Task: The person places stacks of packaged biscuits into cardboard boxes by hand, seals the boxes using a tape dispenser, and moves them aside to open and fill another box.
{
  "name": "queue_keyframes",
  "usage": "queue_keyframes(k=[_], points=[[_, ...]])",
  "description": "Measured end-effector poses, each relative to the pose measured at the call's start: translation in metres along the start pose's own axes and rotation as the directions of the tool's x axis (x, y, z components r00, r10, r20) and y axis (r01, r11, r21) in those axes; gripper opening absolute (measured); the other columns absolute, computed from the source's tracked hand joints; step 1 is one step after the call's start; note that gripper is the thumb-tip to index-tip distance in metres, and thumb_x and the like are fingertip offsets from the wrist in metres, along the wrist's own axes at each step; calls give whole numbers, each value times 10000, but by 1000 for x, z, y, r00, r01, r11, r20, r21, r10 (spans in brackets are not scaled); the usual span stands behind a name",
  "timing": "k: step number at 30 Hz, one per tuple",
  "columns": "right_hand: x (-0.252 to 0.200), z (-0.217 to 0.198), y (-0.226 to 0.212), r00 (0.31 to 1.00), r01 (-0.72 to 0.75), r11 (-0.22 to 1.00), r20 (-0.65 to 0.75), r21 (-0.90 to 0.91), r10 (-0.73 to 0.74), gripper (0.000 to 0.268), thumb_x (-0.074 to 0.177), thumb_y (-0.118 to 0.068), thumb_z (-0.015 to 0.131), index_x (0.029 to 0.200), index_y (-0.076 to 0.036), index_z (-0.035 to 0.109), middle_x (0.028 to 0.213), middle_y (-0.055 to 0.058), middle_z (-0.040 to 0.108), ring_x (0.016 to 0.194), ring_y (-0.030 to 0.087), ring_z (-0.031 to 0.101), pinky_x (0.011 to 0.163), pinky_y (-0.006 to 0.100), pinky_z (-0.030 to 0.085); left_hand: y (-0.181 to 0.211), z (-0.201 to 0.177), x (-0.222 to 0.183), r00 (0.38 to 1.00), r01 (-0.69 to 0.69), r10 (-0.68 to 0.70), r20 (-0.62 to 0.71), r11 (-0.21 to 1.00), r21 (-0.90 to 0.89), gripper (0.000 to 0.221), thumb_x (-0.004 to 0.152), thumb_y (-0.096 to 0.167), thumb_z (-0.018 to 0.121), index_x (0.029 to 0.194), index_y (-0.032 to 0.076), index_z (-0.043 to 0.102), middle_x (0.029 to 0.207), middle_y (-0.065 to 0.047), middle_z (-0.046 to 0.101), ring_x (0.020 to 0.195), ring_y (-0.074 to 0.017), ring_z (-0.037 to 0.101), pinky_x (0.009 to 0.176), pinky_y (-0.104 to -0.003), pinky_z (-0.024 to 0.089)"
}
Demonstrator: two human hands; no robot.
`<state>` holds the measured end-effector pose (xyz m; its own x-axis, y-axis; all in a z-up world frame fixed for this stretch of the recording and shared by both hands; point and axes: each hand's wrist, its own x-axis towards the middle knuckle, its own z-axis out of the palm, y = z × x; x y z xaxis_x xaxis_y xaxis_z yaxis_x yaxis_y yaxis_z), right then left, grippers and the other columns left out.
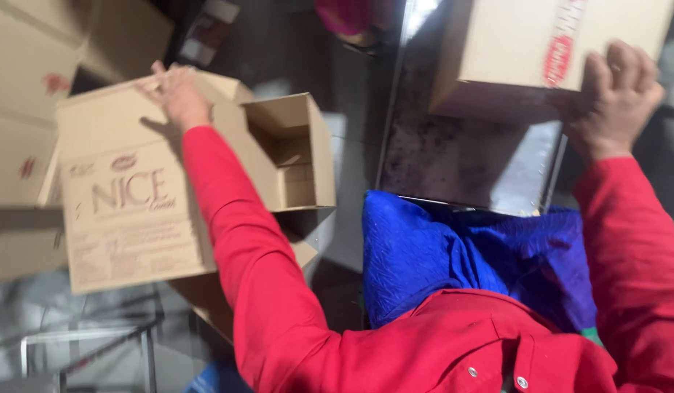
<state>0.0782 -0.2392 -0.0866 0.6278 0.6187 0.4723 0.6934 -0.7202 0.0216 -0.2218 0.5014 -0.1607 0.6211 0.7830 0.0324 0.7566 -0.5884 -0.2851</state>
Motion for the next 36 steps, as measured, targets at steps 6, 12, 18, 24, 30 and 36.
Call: queue_keyframes(k=[6, 12, 18, 24, 30, 36], points=[[7, 4, -14, 997, -67, 998, 34, -2, 67, 765, 772, -339, 913, 1413, -135, 550, 1524, 97, 452, 1499, 336, 363, 1116, 552, 337, 12, -25, -17, 992, 90, -97, 83, 992, 83, 911, 735, 460, 888, 1512, 150, 527, 1499, -68, 503, 1442, -312, 371, 1178, -765, 56], [2, 34, -25, 978, -163, 963, 91, -215, 185, 1136, 687, -532, 931, 1592, -89, 406, 1723, 195, 342, 1586, 407, 249, 1116, 760, 145, 21, -39, -21, 999, -39, 38, -38, 999, -37, 951, 591, 378, 922, 1451, 304, 524, 1516, 39, 452, 1505, -279, 249, 1149, -722, 38], [0, 44, -29, 989, -140, 985, -55, -97, 135, 1083, 898, -571, 880, 1627, -226, 158, 1647, 189, 257, 1559, 424, 193, 1145, 811, 101, 28, -16, -4, 997, -68, 66, 29, 995, 69, 706, 778, 320, 829, 1436, 223, 593, 1467, -25, 551, 1459, -286, 369, 1227, -686, 63], [18, 45, -26, 985, -170, 983, -30, -72, 168, 999, 885, -507, 864, 1606, -190, 250, 1636, 188, 289, 1560, 418, 193, 1143, 814, 107, 34, -2, 37, 986, -64, 30, 166, 977, 203, 370, 922, 424, 700, 1034, 90, 813, 1084, -119, 770, 1092, -292, 665, 1039, -469, 390], [52, 63, -18, 981, -193, 976, -34, -98, 191, 860, 895, -454, 835, 1533, -88, 389, 1603, 212, 339, 1585, 440, 223, 1139, 796, 113, 15, -26, -16, 915, -335, 350, -199, 936, 107, 362, 930, 434, 734, 824, 97, 814, 857, -116, 752, 905, -302, 694, 897, -424, 471], [60, 76, -7, 982, -154, 952, 65, -265, 177, 811, 1032, -665, 706, 1410, 32, 532, 1495, 233, 513, 1400, 467, 405, 1040, 774, 262, -47, -181, -182, 712, -474, 345, -612, 879, -56, 303, 901, 304, 801, 716, 109, 661, 803, -60, 646, 906, -278, 639, 906, -411, 481]])
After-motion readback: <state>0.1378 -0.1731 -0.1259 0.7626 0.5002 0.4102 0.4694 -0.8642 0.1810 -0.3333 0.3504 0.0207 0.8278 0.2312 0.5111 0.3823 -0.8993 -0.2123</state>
